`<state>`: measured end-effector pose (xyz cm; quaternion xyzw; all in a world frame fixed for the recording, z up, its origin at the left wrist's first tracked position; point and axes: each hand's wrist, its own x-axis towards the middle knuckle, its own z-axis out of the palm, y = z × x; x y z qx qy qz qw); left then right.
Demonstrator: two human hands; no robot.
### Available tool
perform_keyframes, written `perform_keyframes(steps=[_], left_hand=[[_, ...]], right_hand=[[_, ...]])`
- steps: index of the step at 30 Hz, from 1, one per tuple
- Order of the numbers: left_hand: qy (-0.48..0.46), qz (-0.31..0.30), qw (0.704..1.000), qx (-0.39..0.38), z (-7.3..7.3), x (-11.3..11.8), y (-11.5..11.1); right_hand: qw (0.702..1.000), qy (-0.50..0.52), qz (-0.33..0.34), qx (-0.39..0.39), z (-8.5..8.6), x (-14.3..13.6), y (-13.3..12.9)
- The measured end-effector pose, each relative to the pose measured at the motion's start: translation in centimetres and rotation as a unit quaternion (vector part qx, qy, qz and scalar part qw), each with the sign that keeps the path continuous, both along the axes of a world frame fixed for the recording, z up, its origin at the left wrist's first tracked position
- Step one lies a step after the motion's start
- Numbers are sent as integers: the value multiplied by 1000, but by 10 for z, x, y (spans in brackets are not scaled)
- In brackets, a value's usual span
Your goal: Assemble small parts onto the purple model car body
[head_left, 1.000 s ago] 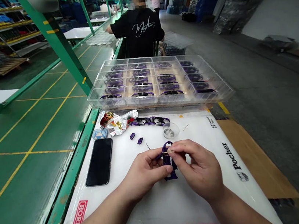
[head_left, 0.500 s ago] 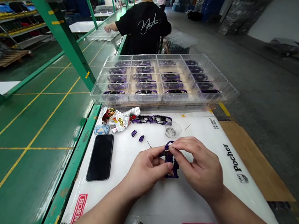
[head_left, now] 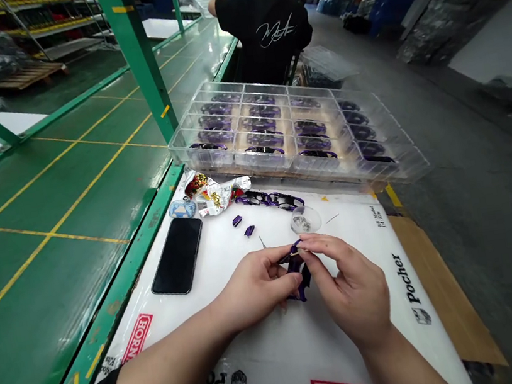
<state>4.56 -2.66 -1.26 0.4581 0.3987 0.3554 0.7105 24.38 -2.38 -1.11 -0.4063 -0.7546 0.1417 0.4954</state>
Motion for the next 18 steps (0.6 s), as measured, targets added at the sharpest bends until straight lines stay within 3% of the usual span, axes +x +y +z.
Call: perform_keyframes(steps=[5,11,18], left_hand=[[-82,16,995,-58,1,1,0],[-185,46,966,-176,2,-2,3],[-219,32,955,-198,1,-6,2]], right_hand=[[998,18,-19,-55,-7,3,-1],[988,100,-18,-121,-15,5,-5],[984,123,-7,-128,-11,3,-4]])
